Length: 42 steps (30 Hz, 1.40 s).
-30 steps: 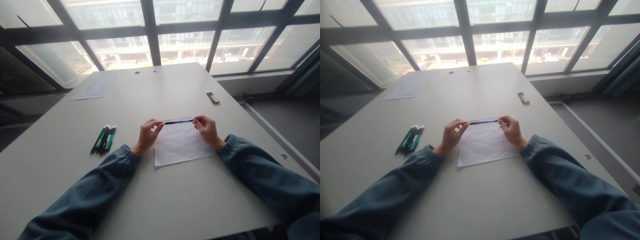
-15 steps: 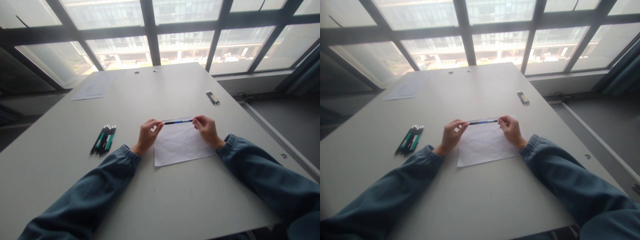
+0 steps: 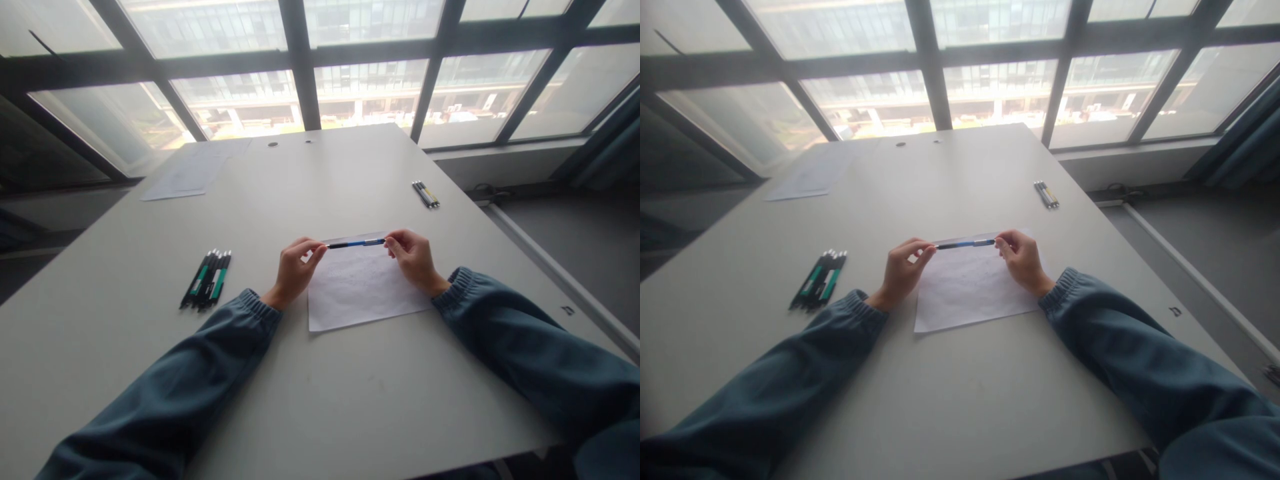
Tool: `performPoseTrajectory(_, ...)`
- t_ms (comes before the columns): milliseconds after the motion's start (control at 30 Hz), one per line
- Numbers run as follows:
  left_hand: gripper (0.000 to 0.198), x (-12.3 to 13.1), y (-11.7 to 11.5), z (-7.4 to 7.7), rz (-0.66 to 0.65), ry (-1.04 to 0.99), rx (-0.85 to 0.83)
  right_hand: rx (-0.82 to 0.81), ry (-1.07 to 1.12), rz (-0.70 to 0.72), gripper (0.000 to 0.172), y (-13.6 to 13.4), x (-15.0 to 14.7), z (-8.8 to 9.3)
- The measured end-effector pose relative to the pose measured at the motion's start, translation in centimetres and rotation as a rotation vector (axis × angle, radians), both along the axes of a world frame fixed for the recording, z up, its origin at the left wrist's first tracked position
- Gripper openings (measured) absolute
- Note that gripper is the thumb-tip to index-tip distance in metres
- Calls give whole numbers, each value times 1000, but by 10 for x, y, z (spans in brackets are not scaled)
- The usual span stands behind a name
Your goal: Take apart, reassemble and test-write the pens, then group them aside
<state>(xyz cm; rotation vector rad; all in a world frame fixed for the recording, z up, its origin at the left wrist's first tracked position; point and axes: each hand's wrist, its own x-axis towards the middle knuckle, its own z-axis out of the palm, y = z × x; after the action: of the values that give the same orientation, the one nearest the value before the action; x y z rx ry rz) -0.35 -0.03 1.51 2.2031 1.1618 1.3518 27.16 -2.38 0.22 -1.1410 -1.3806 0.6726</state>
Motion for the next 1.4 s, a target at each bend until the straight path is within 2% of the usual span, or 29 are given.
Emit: performPoseTrajectory(1400, 30, 0, -1, 2, -24, 3, -11, 16, 29, 39, 29, 1, 1, -2)
